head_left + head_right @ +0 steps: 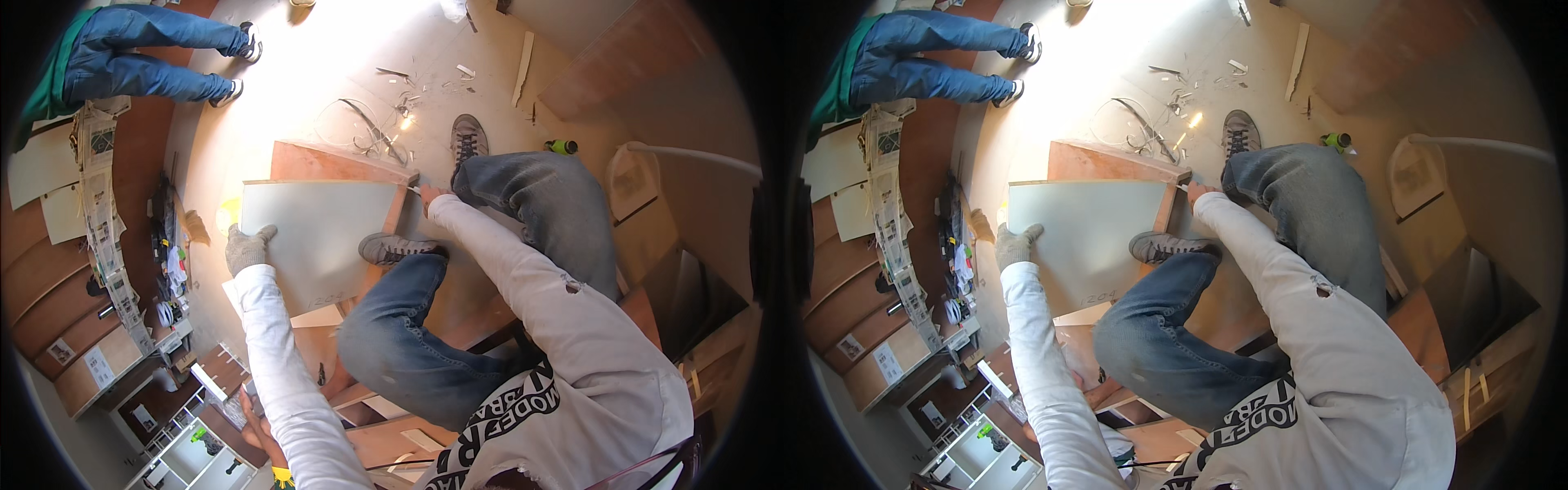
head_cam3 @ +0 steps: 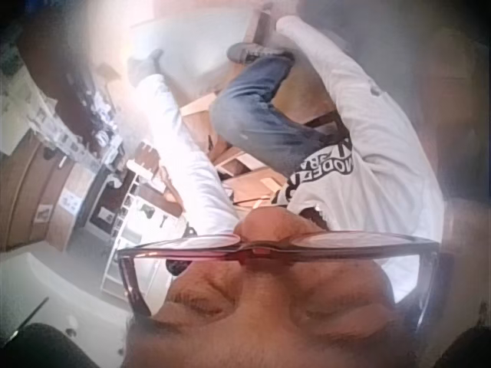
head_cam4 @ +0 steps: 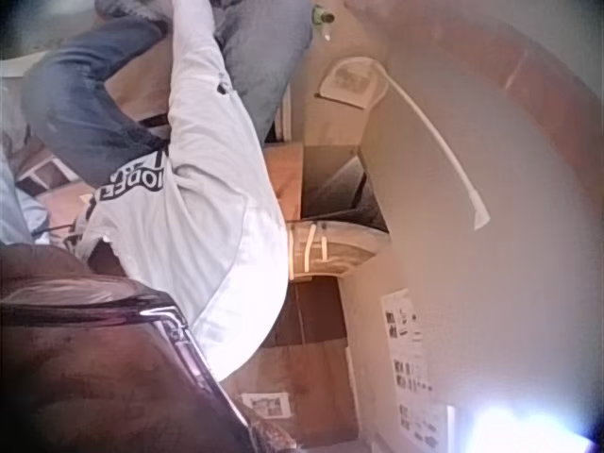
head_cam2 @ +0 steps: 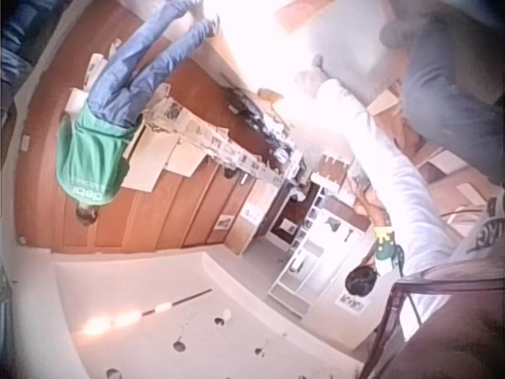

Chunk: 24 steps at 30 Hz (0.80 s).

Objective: The person sits on the floor and applies a thin strip of edge banding to the edge of a white rectangular board. They use a small tool to press the strip into place and smooth it down. The person then picks up a larger white board and places it against a wall.

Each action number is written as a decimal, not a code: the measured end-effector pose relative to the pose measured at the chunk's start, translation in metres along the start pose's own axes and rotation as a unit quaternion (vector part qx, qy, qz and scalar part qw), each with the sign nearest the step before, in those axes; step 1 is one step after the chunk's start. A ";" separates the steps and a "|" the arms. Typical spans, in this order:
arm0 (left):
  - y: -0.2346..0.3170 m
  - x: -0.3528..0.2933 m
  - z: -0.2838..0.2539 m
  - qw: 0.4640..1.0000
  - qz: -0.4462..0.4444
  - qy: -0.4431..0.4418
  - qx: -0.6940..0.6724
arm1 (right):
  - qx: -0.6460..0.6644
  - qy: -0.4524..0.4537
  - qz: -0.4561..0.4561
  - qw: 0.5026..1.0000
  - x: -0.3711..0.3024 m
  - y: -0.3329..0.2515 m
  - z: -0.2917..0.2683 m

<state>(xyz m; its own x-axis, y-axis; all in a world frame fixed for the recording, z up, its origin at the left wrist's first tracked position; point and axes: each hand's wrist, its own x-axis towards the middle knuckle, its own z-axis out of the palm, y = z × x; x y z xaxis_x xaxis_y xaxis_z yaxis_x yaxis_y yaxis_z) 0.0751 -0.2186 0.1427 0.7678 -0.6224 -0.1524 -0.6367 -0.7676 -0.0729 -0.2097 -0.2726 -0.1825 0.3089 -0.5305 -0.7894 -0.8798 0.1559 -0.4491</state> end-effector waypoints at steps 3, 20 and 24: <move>0.004 -0.003 -0.001 1.000 -0.015 -0.004 0.027 | 0.066 0.083 -0.005 0.994 -0.006 0.012 0.008; -0.002 -0.003 0.002 1.000 -0.015 0.003 0.012 | -0.057 -0.055 -0.064 0.995 -0.011 -0.020 -0.004; -0.002 -0.001 0.003 1.000 -0.016 -0.011 0.009 | -0.043 -0.061 -0.046 0.996 -0.011 -0.010 0.001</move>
<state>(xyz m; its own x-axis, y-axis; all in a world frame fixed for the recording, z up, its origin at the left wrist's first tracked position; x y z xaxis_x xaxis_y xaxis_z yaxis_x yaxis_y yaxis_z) 0.0757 -0.2159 0.1402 0.7856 -0.5948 -0.1704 -0.6139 -0.7835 -0.0960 -0.2037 -0.2673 -0.1692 0.4260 -0.4338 -0.7939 -0.8718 0.0377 -0.4884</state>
